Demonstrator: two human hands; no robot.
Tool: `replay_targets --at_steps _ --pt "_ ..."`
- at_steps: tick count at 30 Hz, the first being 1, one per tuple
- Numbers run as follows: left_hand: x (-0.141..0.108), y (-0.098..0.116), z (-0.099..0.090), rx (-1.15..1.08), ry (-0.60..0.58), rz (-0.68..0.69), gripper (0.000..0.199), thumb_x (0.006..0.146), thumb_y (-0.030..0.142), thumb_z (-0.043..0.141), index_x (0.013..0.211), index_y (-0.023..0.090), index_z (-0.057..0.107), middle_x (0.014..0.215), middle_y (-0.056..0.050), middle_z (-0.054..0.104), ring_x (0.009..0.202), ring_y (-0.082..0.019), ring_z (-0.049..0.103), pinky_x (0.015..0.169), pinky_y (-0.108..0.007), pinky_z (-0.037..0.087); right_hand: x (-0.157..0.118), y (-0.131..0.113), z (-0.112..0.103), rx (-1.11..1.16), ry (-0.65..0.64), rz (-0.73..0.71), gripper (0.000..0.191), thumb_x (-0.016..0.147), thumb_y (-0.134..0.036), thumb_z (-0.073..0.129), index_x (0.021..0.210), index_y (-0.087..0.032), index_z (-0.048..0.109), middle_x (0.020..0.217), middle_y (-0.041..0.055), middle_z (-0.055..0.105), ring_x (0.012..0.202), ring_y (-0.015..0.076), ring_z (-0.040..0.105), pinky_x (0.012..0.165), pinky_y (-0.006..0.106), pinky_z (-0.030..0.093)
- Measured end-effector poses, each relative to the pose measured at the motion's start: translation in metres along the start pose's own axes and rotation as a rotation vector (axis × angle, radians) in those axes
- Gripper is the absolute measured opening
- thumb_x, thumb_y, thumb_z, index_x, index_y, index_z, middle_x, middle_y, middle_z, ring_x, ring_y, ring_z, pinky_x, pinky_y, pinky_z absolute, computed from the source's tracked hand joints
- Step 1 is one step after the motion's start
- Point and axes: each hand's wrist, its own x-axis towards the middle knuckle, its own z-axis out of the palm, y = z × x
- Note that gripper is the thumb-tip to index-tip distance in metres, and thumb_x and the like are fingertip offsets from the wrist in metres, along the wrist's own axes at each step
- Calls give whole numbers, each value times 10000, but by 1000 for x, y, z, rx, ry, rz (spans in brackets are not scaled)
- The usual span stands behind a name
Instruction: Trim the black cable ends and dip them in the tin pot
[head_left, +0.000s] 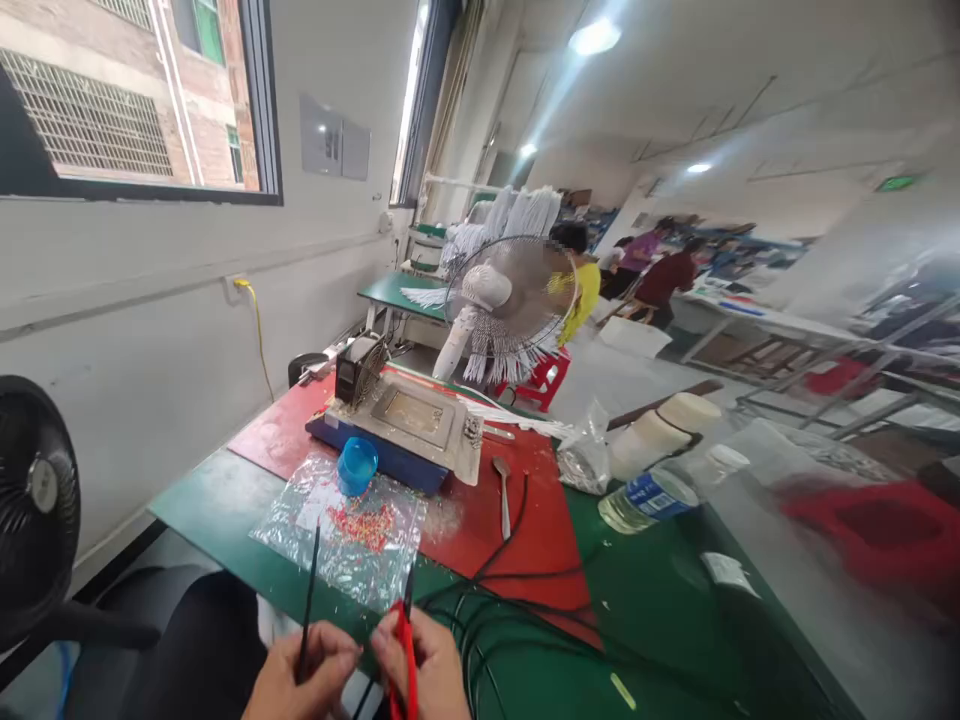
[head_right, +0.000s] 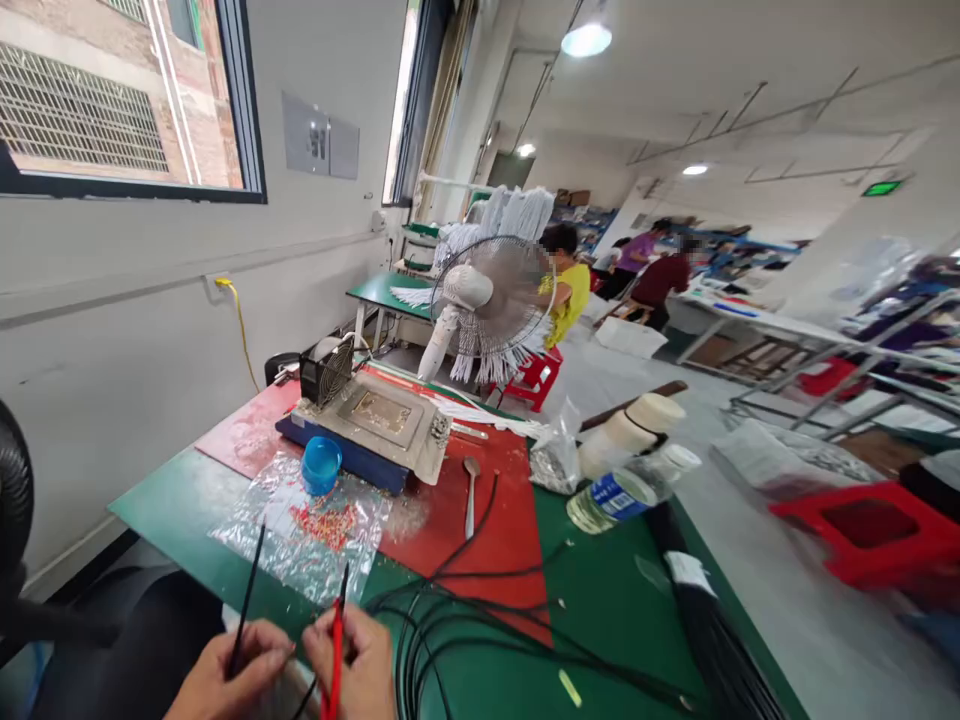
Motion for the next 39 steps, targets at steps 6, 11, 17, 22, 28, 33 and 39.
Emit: replay_targets --at_steps 6,11,17,22,28,33,39 --pt "-5 16 3 -54 147 -46 437 550 541 750 689 141 643 446 73 383 414 -55 228 410 -210 132 -14 -44 -28 -509 -157 -145 264 696 -387 635 839 -175 566 831 27 550 756 166 493 681 247 392" --pt "-9 23 7 -13 168 -41 339 641 450 729 757 138 668 492 59 436 448 -66 266 423 -207 182 -21 -39 -24 -613 -297 -65 166 784 -350 536 766 -186 544 764 3 529 713 148 475 633 223 359" --pt "-4 21 7 104 150 16 265 665 411 718 747 160 691 605 6 591 521 -103 423 474 -212 315 -15 -38 -21 -655 -313 -69 238 798 -337 519 623 -192 450 650 -33 469 609 111 431 552 203 289" --pt "0 25 10 138 149 60 217 672 384 716 709 172 687 627 -7 649 590 -143 521 577 -234 403 -12 -31 -23 -693 -300 -88 288 809 -321 514 586 -186 391 610 -39 441 567 94 401 524 209 241" --pt "8 21 9 145 129 116 228 657 378 723 722 161 694 697 -44 686 673 -194 581 641 -266 445 -9 -25 -25 -779 -247 -86 298 794 -310 551 566 -179 410 586 -43 434 546 85 393 511 221 205" --pt "20 11 10 152 124 134 251 649 403 721 711 161 695 681 -43 679 674 -206 586 646 -277 450 -6 -20 -27 -820 -195 -88 301 792 -294 545 532 -172 454 553 -43 436 515 82 384 490 231 182" --pt "20 9 14 126 104 60 305 647 465 708 731 171 702 569 20 577 510 -127 448 517 -240 372 -2 -15 -27 -895 -171 -64 318 777 -291 570 507 -166 457 522 -38 435 488 78 341 486 245 150"
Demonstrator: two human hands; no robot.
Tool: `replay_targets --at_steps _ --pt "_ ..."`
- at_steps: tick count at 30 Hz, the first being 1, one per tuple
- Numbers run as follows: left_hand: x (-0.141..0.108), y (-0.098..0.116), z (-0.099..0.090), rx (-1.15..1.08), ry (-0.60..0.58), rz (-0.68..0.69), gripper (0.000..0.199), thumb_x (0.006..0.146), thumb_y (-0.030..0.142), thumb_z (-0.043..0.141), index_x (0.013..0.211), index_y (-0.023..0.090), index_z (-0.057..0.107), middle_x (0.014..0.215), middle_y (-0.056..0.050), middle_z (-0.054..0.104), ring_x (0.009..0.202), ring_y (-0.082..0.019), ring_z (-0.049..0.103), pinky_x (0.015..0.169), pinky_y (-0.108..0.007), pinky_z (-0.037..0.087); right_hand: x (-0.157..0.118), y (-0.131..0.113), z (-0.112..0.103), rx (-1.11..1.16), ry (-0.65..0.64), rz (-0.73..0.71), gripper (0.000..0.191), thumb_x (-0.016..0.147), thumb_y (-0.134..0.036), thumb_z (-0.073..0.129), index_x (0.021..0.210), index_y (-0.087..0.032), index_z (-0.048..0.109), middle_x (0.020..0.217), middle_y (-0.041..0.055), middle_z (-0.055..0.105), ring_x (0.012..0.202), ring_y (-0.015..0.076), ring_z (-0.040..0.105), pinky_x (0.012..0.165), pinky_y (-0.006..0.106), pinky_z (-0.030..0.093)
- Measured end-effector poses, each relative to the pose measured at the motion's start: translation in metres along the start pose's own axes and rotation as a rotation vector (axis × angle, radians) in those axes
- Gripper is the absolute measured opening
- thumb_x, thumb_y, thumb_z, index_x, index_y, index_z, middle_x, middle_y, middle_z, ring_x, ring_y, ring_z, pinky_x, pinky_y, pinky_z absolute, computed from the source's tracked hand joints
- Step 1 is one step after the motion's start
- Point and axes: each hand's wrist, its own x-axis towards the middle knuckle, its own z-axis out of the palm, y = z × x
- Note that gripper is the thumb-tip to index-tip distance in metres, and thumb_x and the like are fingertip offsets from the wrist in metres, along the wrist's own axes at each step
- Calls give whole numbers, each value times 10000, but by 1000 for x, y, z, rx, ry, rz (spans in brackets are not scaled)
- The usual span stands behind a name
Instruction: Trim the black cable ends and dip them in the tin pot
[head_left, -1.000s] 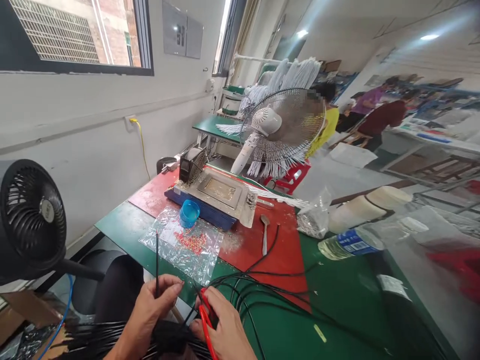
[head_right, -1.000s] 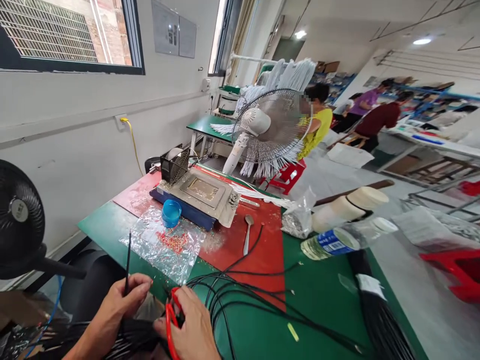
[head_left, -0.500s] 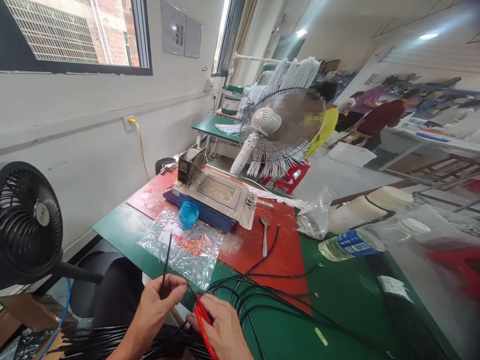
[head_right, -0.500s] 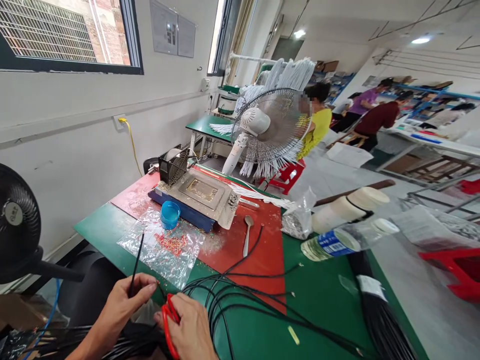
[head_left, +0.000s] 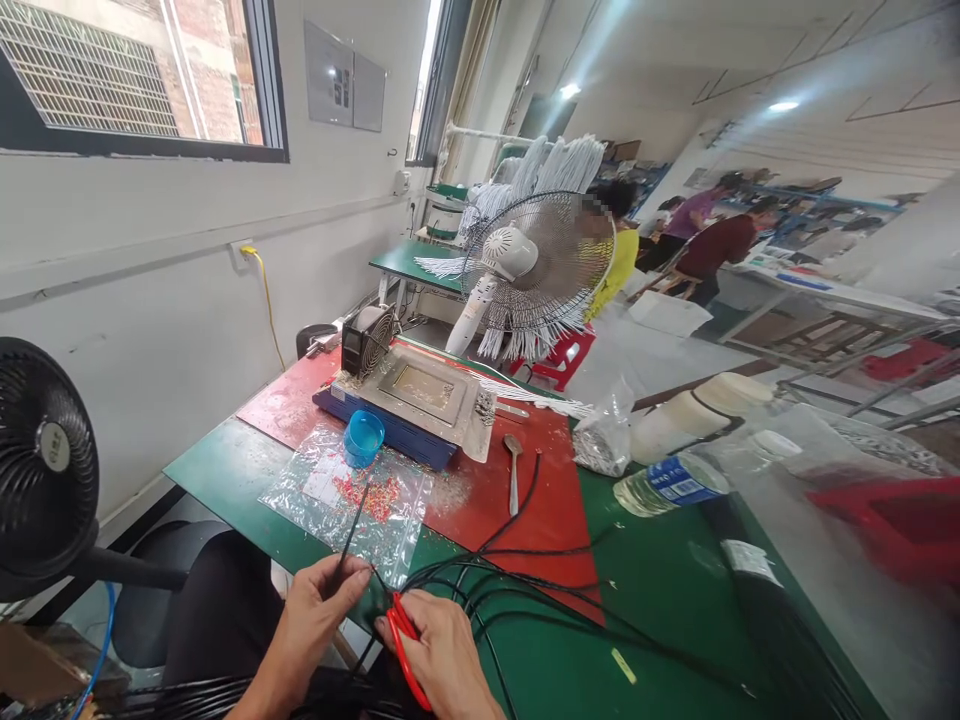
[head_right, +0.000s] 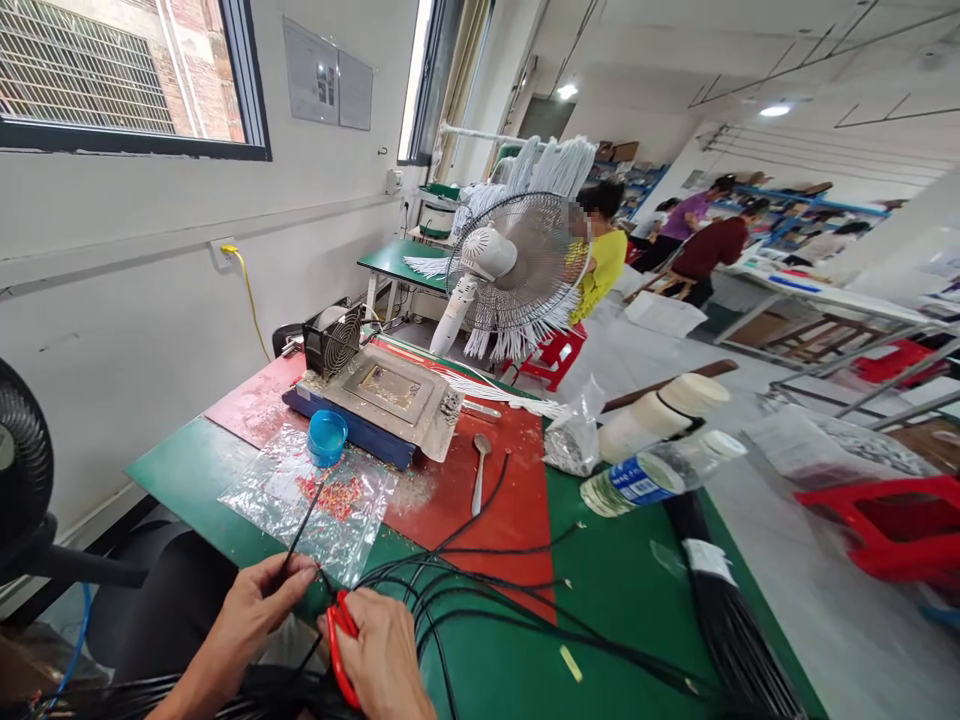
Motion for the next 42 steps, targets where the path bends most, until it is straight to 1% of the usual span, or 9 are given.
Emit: replay_targets --at_steps 4,9,12,15,19,26,32,37,42 --pt "-5 -3 -7 -26 -3 -51 362 639 497 706 783 165 708 478 65 429 426 -79 262 423 -226 238 0 -2 5 4 10 -28 301 774 -273 558 508 -165 465 516 -35 427 486 77 339 491 249 147" --pt "-14 -8 -15 -65 23 -76 421 652 512 693 843 137 687 476 74 352 437 -71 218 425 -230 135 2 -6 14 93 47 -98 340 802 -305 489 497 -167 433 512 -32 381 493 82 305 491 250 155" --pt "-22 -4 -15 -134 59 -121 457 603 519 726 831 125 677 492 66 370 446 -75 246 433 -227 145 7 -10 17 384 11 7 434 803 -474 487 498 -180 392 479 -44 341 457 76 314 454 225 173" --pt "-30 2 -15 -188 82 -136 455 577 507 748 807 122 676 509 42 441 444 -77 287 435 -225 161 15 -18 18 814 -119 197 499 749 -650 486 568 -186 446 420 -68 346 353 61 312 370 196 200" --pt "-36 4 -15 -207 68 -119 432 589 506 740 775 121 673 518 28 477 441 -78 308 432 -224 174 22 -33 18 1123 -191 259 530 700 -676 548 574 -165 484 390 -70 393 303 39 313 325 171 221" --pt "-33 -4 -17 -164 20 -70 408 641 526 692 699 124 644 491 47 426 428 -70 262 415 -231 159 17 -39 22 1067 -232 193 504 663 -651 609 588 -170 477 424 -68 422 324 46 346 338 173 249" --pt "-30 -3 -17 -188 -49 -78 374 654 496 698 705 131 640 517 42 456 422 -68 290 421 -230 172 11 -36 21 727 4 6 477 707 -581 622 537 -143 544 478 -44 421 459 66 375 438 189 261" --pt "-33 -3 -11 -296 -170 -78 323 778 443 595 643 150 591 495 21 492 442 -91 374 460 -234 248 11 -39 30 1217 -235 235 499 725 -630 560 596 -150 534 402 -68 406 304 37 314 310 167 214" --pt "-34 -6 -9 -344 -169 -103 327 763 464 609 669 151 594 517 -2 540 428 -96 388 469 -243 284 10 -39 33 1439 -270 314 450 674 -563 662 604 -132 551 401 -70 435 275 20 312 270 139 237"
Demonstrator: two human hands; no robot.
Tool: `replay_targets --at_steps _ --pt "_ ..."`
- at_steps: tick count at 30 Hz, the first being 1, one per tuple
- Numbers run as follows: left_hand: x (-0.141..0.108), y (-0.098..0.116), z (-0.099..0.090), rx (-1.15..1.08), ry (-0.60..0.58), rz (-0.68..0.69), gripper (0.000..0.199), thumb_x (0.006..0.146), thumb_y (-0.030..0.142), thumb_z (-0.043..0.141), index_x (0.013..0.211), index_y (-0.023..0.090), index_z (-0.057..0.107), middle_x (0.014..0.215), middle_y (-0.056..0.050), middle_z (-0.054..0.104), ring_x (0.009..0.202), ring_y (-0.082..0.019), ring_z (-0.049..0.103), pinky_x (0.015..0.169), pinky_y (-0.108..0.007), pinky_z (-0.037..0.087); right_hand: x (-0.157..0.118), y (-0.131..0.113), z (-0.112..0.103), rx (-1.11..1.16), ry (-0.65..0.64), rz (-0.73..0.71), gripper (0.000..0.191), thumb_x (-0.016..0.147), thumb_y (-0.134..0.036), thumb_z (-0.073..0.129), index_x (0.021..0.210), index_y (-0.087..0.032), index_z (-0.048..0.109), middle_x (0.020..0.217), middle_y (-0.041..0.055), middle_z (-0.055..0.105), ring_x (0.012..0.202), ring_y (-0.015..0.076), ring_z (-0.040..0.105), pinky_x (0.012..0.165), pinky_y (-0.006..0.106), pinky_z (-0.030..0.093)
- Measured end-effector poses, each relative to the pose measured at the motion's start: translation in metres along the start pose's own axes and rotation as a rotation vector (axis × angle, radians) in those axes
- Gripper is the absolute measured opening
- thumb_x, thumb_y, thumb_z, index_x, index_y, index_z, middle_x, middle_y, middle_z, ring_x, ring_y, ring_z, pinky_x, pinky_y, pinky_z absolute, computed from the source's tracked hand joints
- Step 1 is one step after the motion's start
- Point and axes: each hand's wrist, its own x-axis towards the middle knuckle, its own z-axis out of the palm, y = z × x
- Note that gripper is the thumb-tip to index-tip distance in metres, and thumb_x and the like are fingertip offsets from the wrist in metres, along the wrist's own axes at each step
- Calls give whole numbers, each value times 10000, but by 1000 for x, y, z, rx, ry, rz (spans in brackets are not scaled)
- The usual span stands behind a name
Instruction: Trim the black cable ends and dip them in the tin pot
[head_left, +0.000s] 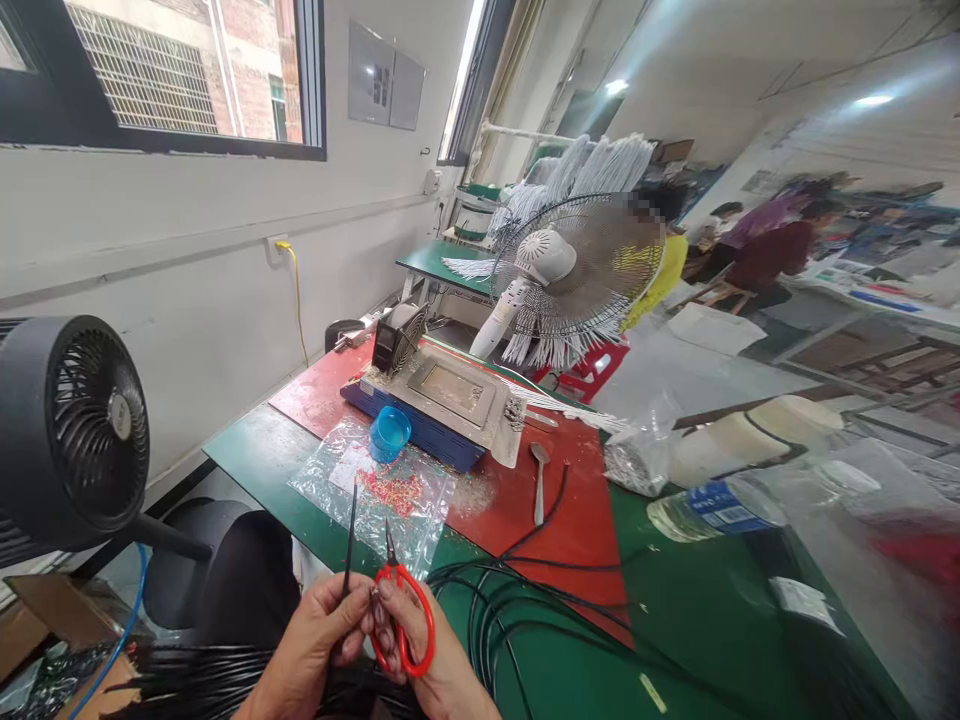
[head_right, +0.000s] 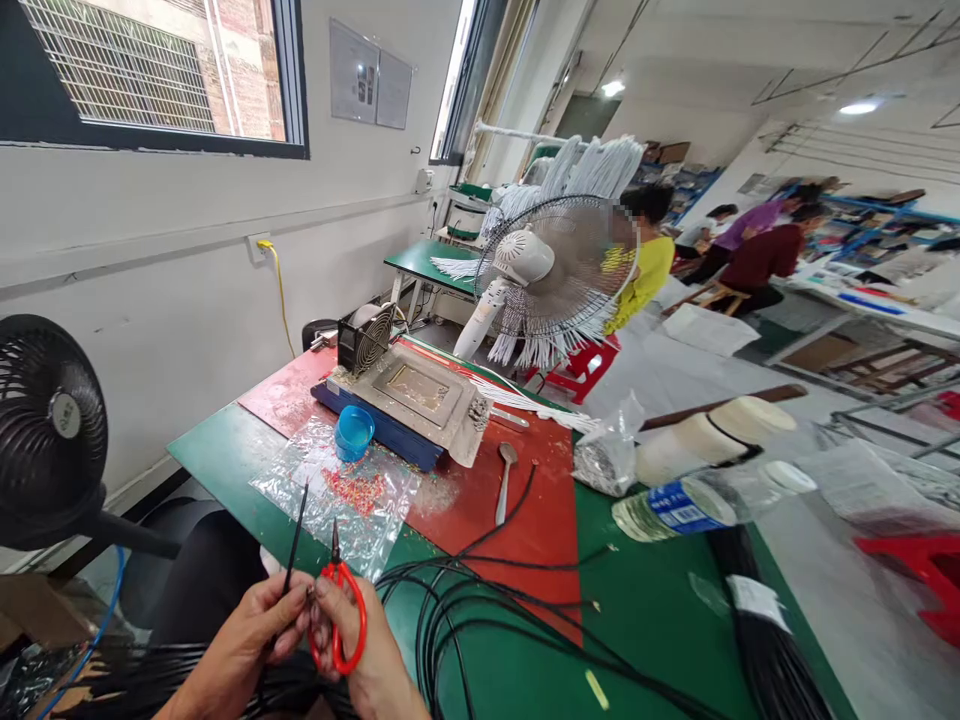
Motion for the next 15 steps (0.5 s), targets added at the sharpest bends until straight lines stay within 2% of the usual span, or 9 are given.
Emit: replay_targets --at_steps 7,12,15 --pt "1 -1 -6 17 -49 32 300 793 390 599 631 139 570 567 -19 546 445 -71 332 422 -238 148 -5 -12 3 -84 -59 -26 519 732 -596 584 520 -123 548 344 -56 420 254 16 329 264 124 233" --pt "1 -5 -10 38 -85 56 301 795 404 594 659 136 586 543 -12 534 426 -69 318 419 -244 147 -5 -9 0 -37 -73 42 457 734 -528 623 543 -117 564 358 -51 442 258 22 336 259 130 239" --pt "1 -4 -9 19 -115 48 304 814 404 567 661 142 577 554 -39 571 426 -80 361 428 -249 176 -5 -4 -3 23 -50 62 395 733 -487 643 595 -123 569 388 -47 477 272 28 349 262 132 255"
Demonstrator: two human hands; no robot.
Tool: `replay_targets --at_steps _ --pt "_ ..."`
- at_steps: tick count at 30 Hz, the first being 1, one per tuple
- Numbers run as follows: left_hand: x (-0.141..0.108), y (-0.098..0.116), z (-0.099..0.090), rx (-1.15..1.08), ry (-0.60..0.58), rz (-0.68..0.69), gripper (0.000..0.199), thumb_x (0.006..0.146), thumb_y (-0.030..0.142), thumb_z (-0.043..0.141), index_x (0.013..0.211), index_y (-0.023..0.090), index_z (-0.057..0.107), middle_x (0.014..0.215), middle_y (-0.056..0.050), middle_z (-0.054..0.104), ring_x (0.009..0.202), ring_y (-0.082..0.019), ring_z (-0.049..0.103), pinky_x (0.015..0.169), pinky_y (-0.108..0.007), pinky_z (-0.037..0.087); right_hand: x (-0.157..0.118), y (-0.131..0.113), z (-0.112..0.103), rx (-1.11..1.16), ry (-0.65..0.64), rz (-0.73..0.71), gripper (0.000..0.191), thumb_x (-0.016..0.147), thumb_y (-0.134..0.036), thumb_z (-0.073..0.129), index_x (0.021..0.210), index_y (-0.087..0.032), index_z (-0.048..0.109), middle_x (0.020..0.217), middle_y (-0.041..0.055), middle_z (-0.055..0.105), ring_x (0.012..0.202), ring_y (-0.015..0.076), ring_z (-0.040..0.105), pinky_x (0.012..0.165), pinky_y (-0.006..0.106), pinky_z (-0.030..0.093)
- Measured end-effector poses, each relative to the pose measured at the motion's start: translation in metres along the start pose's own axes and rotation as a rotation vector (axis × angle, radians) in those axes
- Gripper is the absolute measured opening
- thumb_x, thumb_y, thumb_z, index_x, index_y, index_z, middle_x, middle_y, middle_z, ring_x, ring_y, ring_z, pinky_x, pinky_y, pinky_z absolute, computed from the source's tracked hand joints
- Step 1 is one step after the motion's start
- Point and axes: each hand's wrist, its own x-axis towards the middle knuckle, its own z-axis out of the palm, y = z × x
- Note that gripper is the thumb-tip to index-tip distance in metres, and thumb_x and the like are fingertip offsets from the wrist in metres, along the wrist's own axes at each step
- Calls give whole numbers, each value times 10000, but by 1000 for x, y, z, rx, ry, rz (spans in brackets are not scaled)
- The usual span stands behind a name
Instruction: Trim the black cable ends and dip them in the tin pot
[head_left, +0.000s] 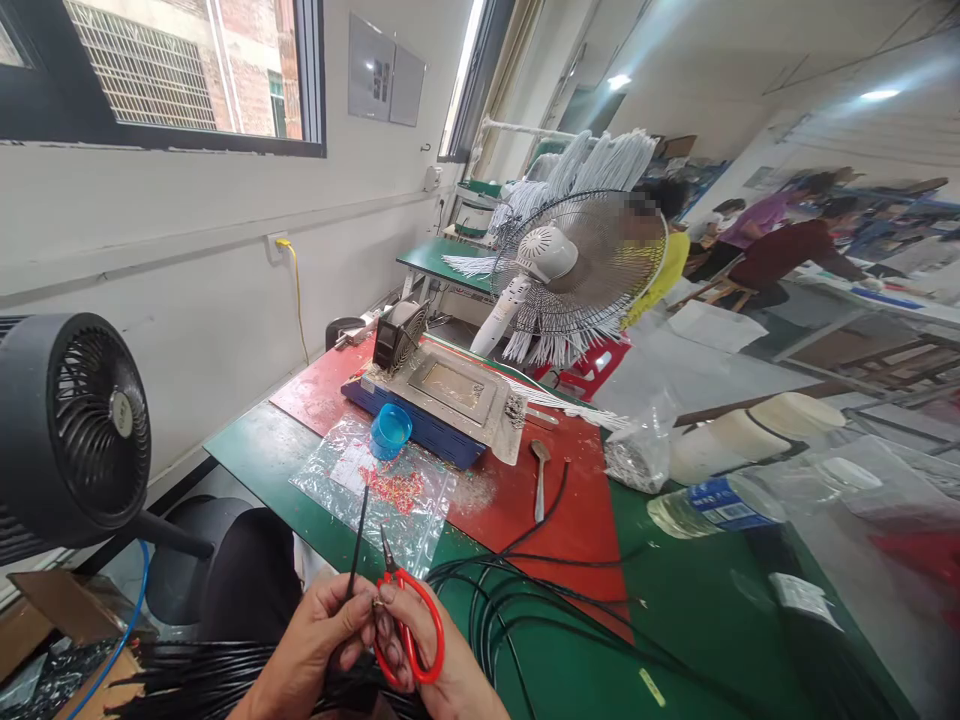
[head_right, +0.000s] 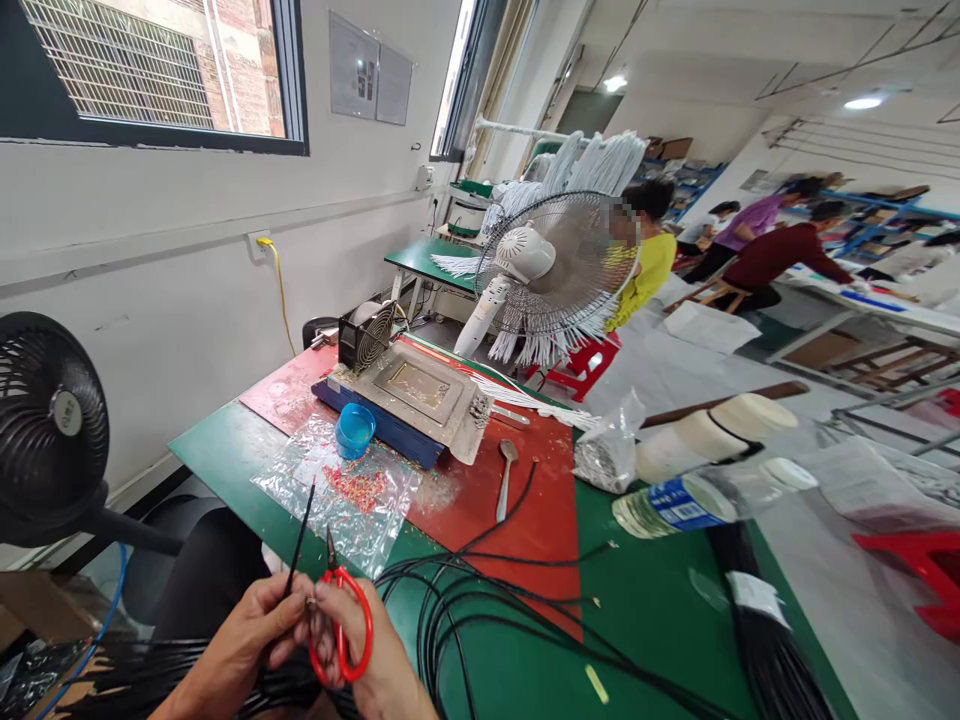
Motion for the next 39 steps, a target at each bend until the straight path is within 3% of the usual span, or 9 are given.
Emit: replay_targets --at_steps 7,22,34,36,39 --pt "-1 8 2 73 1 -17 341 780 429 600 629 123 602 545 -21 532 423 -65 331 388 -232 145 -2 -5 3 -94 -23 -18 488 729 -548 610 523 -108 576 356 -44 448 257 23 337 249 131 232" --pt "-3 8 0 53 -58 12 315 785 413 599 633 138 589 555 -15 553 420 -61 316 388 -226 147 -3 -6 3 -25 14 42 455 639 -544 685 537 -114 576 347 -47 462 244 22 339 239 132 225" --pt "-1 0 1 23 -37 37 270 786 400 610 711 141 599 588 -65 640 460 -97 459 409 -233 158 -7 1 9 58 95 -8 437 639 -538 698 570 -134 546 376 -60 443 286 27 327 282 148 224" --pt "-1 0 1 -9 -13 33 281 773 412 623 692 146 584 564 -41 608 449 -87 420 417 -234 157 -7 0 12 32 112 -67 442 671 -544 671 562 -137 538 382 -63 424 302 28 324 304 154 232" --pt "1 1 2 -89 57 2 291 769 426 625 687 155 556 482 49 444 425 -63 246 420 -227 134 -7 -5 17 -9 183 -159 442 702 -545 648 572 -151 496 423 -68 410 348 32 332 349 160 252"
